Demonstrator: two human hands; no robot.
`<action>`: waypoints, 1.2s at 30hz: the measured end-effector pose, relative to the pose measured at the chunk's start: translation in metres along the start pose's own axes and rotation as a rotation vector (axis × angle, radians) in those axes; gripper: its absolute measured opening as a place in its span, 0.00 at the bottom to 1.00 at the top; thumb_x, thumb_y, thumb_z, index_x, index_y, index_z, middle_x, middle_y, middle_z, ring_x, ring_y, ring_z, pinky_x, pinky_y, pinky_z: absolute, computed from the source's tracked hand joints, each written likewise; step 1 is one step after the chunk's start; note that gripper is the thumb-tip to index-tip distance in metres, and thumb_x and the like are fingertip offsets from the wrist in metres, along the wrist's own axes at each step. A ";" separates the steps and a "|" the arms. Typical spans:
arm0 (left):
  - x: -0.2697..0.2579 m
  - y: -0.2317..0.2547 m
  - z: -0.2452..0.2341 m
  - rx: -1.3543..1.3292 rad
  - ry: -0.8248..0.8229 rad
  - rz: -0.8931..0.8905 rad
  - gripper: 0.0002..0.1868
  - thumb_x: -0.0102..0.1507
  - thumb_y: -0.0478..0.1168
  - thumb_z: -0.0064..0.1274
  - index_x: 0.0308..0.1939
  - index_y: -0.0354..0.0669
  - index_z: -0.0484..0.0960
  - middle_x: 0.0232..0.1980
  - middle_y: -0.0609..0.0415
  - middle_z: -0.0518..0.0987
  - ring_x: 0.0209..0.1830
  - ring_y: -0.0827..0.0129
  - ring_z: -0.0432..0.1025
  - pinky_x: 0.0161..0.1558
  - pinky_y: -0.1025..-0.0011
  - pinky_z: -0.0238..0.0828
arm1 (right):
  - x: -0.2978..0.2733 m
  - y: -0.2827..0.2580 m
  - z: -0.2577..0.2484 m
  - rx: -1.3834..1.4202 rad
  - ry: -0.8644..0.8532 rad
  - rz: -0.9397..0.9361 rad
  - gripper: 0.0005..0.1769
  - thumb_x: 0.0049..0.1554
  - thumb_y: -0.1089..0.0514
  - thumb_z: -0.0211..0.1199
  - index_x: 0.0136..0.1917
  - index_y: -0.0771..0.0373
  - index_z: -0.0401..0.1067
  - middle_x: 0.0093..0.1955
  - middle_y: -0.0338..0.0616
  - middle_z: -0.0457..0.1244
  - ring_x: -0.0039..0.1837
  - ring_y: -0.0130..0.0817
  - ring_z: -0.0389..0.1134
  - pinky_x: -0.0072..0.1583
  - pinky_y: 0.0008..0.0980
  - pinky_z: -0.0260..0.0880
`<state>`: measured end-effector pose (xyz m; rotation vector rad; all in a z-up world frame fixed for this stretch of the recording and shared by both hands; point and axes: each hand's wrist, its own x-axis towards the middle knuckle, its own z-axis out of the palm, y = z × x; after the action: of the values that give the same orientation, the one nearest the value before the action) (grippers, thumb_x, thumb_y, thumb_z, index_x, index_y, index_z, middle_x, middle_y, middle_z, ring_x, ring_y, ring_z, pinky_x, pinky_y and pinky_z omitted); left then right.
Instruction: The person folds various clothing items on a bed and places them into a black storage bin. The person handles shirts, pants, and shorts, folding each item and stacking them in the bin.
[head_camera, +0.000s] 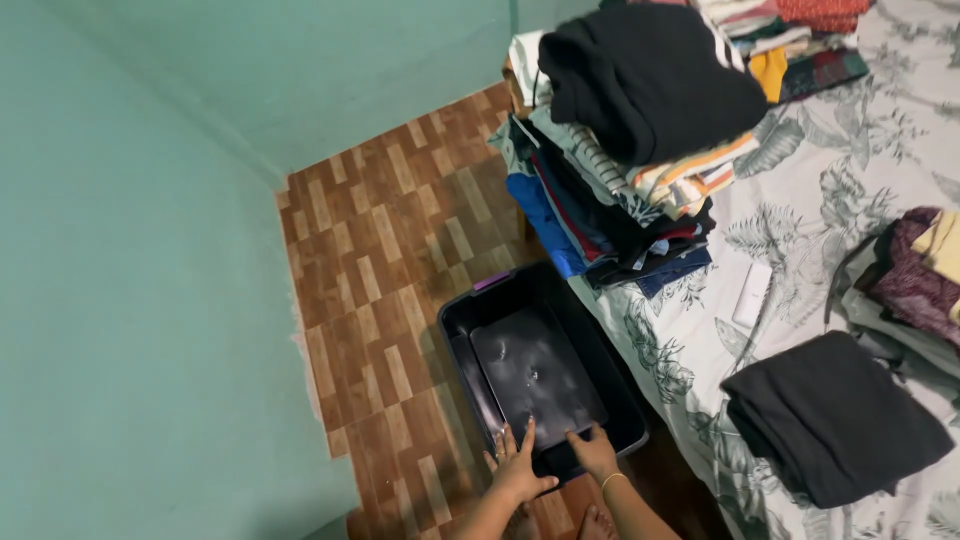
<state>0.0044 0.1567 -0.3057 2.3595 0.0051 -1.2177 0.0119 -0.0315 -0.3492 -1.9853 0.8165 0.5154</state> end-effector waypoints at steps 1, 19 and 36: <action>0.011 -0.004 0.004 0.009 -0.002 0.004 0.69 0.55 0.61 0.69 0.82 0.76 0.27 0.85 0.39 0.24 0.85 0.44 0.21 0.76 0.34 0.19 | 0.010 0.009 0.004 0.037 0.032 0.093 0.59 0.50 0.34 0.70 0.80 0.70 0.50 0.83 0.62 0.46 0.82 0.55 0.52 0.78 0.43 0.56; 0.129 -0.027 0.067 0.061 -0.052 0.085 0.67 0.58 0.59 0.67 0.82 0.73 0.26 0.85 0.41 0.27 0.86 0.48 0.26 0.78 0.39 0.22 | 0.136 0.161 0.072 0.764 0.547 0.712 0.40 0.48 0.51 0.78 0.63 0.70 0.59 0.58 0.64 0.61 0.53 0.48 0.64 0.53 0.38 0.67; 0.068 -0.019 0.049 0.072 0.050 0.067 0.66 0.59 0.57 0.66 0.82 0.68 0.25 0.85 0.40 0.30 0.85 0.46 0.33 0.78 0.39 0.26 | 0.062 0.093 0.066 0.989 -0.119 0.531 0.12 0.61 0.58 0.54 0.59 0.61 0.66 0.52 0.55 0.66 0.52 0.49 0.69 0.53 0.47 0.74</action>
<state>0.0039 0.1386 -0.3901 2.4315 -0.1023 -1.1452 -0.0142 -0.0310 -0.4757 -0.8221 1.2223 0.3972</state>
